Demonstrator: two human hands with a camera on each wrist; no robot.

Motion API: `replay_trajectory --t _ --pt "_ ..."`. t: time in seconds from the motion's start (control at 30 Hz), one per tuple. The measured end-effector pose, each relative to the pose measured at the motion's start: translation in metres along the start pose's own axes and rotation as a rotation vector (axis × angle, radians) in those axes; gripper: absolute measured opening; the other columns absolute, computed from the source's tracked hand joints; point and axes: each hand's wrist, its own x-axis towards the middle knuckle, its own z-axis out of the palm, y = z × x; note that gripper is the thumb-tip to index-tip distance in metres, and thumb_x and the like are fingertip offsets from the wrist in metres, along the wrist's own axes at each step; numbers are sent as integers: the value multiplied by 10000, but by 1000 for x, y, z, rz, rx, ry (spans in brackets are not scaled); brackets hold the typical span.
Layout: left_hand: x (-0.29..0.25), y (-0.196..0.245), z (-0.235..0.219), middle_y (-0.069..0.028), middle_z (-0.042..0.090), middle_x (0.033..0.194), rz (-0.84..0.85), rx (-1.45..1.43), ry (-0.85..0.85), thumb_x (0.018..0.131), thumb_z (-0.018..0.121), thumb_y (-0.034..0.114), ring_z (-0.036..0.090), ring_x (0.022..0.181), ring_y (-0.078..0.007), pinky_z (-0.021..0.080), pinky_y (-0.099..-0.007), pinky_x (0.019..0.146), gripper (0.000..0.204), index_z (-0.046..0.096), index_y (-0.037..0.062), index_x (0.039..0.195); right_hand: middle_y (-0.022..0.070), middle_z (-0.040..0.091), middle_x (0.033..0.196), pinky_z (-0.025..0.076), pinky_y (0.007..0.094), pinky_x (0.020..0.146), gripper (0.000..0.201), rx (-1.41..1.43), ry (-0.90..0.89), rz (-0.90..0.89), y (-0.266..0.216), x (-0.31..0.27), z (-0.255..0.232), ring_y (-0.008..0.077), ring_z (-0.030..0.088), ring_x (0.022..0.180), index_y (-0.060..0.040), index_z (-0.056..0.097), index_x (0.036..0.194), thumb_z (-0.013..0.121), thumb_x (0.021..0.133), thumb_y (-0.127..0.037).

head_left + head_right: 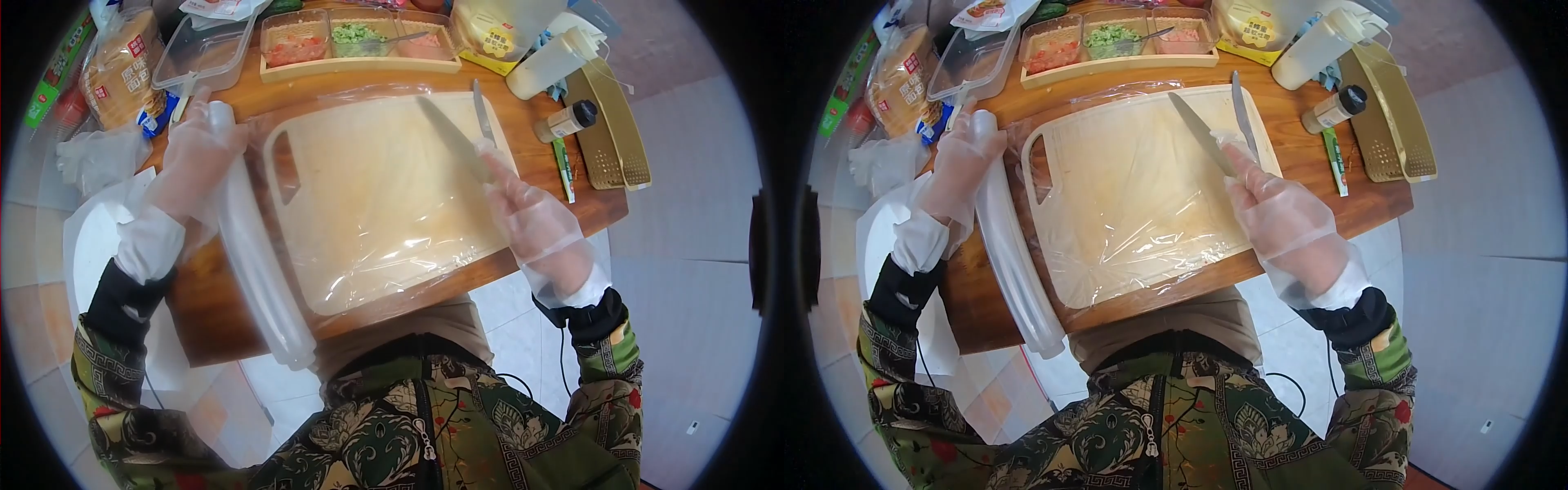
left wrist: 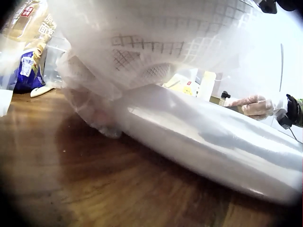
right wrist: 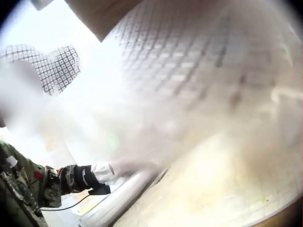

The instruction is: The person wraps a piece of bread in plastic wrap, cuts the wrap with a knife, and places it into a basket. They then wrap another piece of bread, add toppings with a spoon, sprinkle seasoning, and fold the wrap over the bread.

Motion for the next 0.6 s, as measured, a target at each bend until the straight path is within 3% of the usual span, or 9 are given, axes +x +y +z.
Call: replay_trajectory --t 0.07,0.13,0.33,0.47,0.57,0.6 --pt "2 -4 1 -357 586 1276 16 26 -6 788 693 496 566 1224 -458 448 -427 1051 968 320 25 1547 212 662 745 497 434 590 470 7 63 -64 0 2 1 367 657 660 -211 515 1463 577 997 -233" --pt "1 0 -5 -358 572 1286 4 54 -23 791 687 517 548 1243 -455 439 -431 1060 948 354 33 1534 209 672 768 511 432 606 463 -125 -30 88 -9 6 -5 364 663 664 -243 517 1462 568 1002 -254" --pt "13 7 -16 -329 567 1317 -48 74 -121 784 676 544 535 1265 -438 445 -432 1051 923 404 44 1510 207 687 840 542 429 700 444 -73 -48 187 -7 14 0 362 684 760 -307 511 1461 530 1018 -317" --pt "12 4 -10 -327 580 1297 -67 117 -55 799 667 548 542 1251 -445 451 -440 1043 909 408 30 1500 212 684 843 538 434 719 448 -4 -38 179 4 16 7 366 684 789 -307 502 1467 524 1020 -320" --pt "14 -2 -7 -342 577 1287 -81 100 -76 815 665 555 551 1234 -456 456 -436 1036 895 416 23 1490 217 682 846 534 436 718 446 -40 -108 274 -16 21 -6 371 683 790 -311 502 1466 522 1020 -318" --pt "12 -3 -7 -347 576 1282 -2 76 -69 836 657 538 561 1216 -457 462 -433 1027 856 429 27 1484 218 680 843 532 437 714 446 -64 -127 311 -21 22 -9 375 681 787 -306 503 1466 518 1021 -315"
